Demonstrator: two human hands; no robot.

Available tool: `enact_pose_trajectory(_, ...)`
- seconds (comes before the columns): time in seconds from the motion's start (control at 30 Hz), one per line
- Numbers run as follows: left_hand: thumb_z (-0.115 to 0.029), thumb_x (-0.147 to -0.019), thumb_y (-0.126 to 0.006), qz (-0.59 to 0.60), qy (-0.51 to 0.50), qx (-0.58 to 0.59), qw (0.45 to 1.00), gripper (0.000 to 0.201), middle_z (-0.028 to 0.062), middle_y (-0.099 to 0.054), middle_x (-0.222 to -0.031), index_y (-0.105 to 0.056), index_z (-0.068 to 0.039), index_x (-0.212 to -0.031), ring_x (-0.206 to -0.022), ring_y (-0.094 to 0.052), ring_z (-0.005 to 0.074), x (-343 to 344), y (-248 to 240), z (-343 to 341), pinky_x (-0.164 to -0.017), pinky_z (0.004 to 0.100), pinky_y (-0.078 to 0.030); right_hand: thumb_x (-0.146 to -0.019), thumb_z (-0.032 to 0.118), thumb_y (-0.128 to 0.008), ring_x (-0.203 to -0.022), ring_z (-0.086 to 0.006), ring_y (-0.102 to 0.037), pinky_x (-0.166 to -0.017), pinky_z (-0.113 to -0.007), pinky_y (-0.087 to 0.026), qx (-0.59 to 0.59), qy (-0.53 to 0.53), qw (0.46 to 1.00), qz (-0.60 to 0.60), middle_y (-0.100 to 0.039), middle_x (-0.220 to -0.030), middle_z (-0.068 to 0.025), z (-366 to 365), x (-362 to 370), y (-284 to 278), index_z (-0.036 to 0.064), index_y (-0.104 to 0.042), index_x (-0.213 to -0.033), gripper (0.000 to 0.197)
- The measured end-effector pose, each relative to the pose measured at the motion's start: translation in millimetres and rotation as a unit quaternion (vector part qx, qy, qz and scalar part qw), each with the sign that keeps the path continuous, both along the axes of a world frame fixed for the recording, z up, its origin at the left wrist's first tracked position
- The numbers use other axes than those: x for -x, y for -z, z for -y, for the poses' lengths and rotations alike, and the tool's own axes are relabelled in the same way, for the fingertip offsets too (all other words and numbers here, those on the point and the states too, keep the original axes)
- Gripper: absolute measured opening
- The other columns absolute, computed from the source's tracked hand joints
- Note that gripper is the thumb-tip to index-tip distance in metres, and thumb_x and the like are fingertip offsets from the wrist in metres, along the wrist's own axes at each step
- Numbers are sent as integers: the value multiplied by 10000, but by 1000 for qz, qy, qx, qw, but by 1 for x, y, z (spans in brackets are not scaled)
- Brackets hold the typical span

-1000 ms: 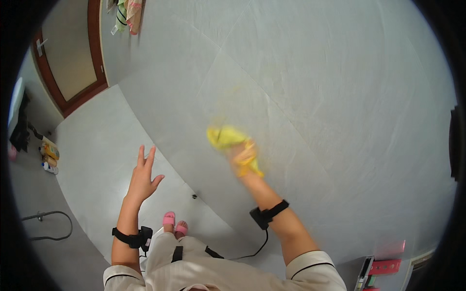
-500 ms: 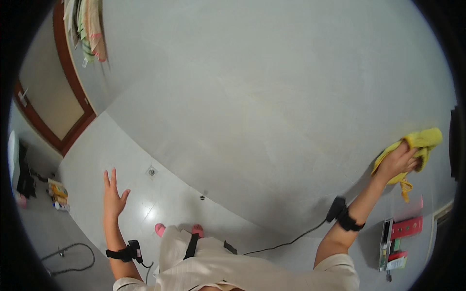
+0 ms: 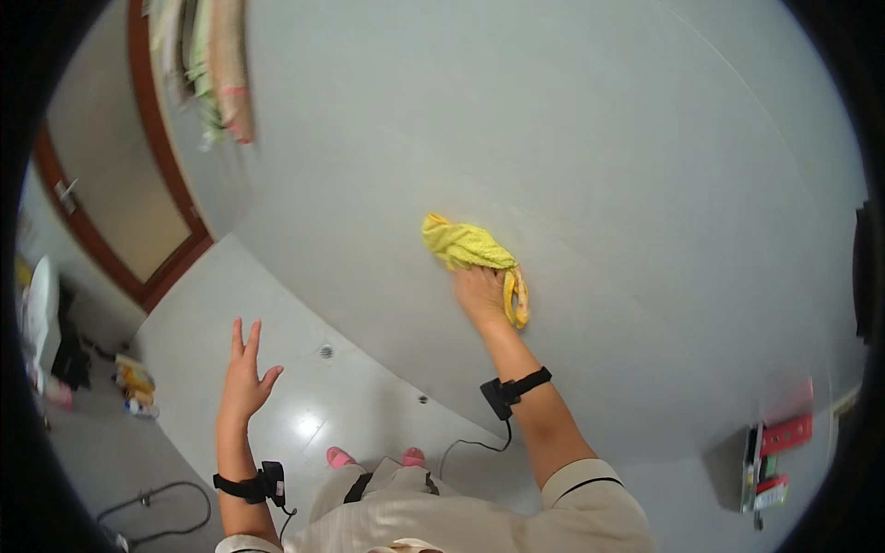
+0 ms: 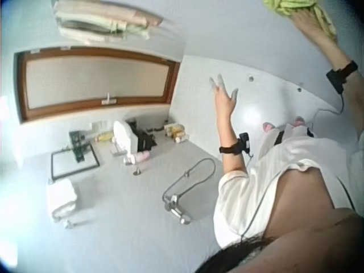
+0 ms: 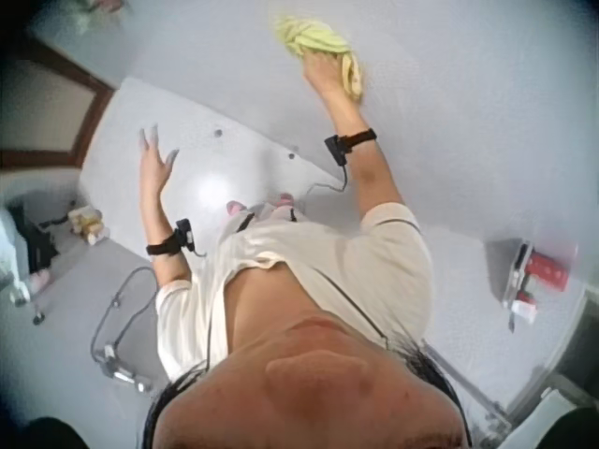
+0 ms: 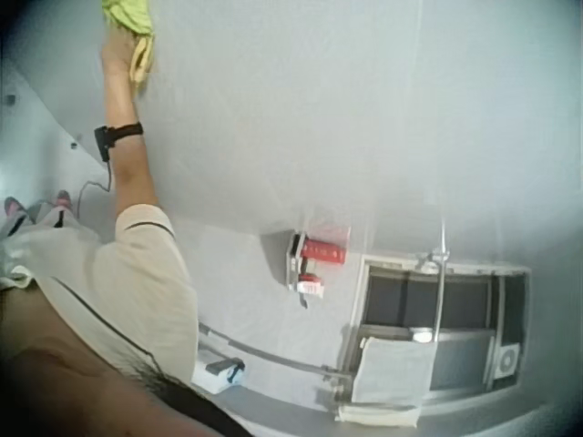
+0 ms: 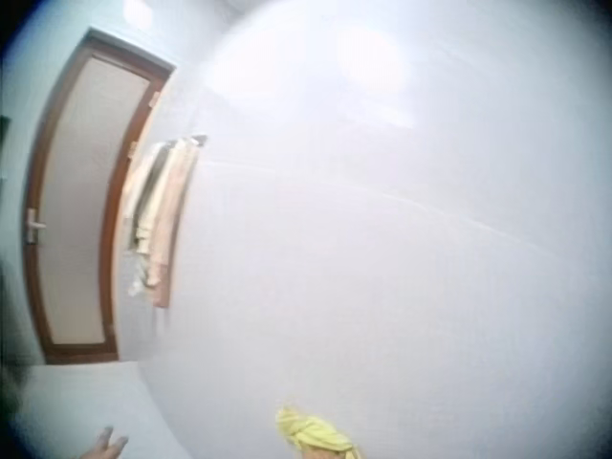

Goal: Cleaning the bathroom walls and a toiletries shelf using a yellow cloth.

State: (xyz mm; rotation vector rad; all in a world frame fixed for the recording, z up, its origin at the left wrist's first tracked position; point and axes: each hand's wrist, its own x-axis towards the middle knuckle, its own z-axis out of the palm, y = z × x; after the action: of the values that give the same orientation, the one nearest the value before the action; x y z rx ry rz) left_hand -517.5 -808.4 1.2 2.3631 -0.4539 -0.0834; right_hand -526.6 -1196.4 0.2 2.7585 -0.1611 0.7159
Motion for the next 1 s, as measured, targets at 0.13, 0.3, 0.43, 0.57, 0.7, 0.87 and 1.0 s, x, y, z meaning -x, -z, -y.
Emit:
enact_pose_trajectory(0.13, -89, -648, -678, 133, -23, -61, 989, 757, 228, -122, -1352, -274, -120, -1287, -1043, -449, 388, -1, -6, -72, -827, 379, -422, -830, 219, -394, -991, -311, -463, -894, -403, -324, -222, -8, 975, -6, -534, -1020, -148, 6, -45, 83, 47, -540, -1000, 282)
enact_pose_trajectory(0.3, -123, -655, -680, 108, -164, -117, 974, 755, 265, -152, -1325, -267, -117, -1288, -938, -501, 366, 24, -39, -174, -790, 387, -431, -786, 133, -445, -966, -302, -454, -870, -391, -333, -138, -111, 984, -12, -543, -976, -141, -17, -86, 145, 36, -560, -875, 174)
enact_pose_trajectory(0.43, -125, -652, -681, 122, -297, -142, 936, 764, 273, -160, -1318, -262, -119, -1291, -933, -504, 360, 55, -59, -230, -792, 386, -428, -828, 189, -398, -1079, -313, -422, -941, -429, -286, -101, -92, 984, -118, -532, -1051, -166, -70, -138, 136, 32, -521, -1037, 289)
enact_pose_trajectory(0.57, -121, -644, -682, 125, -382, -137, 905, 770, 270, -174, -1316, -265, -115, -1292, -989, -475, 371, 95, -66, -293, -817, 384, -416, -875, 244, -322, -1061, -328, -448, -895, -501, -331, -772, 83, 598, -199, -468, -1155, -161, -102, -198, 186, 38, -471, -1106, 343)
enact_pose_trajectory(0.7, -128, -651, -671, 169, -444, -133, 870, 776, 267, -214, -1308, -252, -110, -1305, -1076, -421, 374, 98, -72, -328, -887, 370, -370, -905, 323, -238, -1073, -327, -445, -876, -522, -356, -962, 138, 164, -169, -410, -1228, -146, -156, -264, 177, 51, -394, -1187, 422)
enact_pose_trajectory(0.87, -152, -681, -650, 235, -540, -85, 804, 737, 185, -327, -1287, -258, -109, -1304, -1132, -390, 332, 34, -90, -371, -924, 366, -338, -905, 352, -229, -1069, -322, -450, -880, -491, -374, -959, -8, 76, -275, -429, -1206, -147, -232, -350, 171, 46, -371, -1194, 444)
enact_pose_trajectory(1.0, -152, -699, -642, 227, -595, 10, 771, 710, 143, -348, -1281, -267, -108, -1300, -1131, -399, 282, -38, -107, -396, -918, 365, -344, -882, 227, -396, -1026, -274, -487, -872, -433, -395, -928, -82, 131, -338, -488, -1134, -120, -305, -416, 170, 21, -415, -1140, 331)
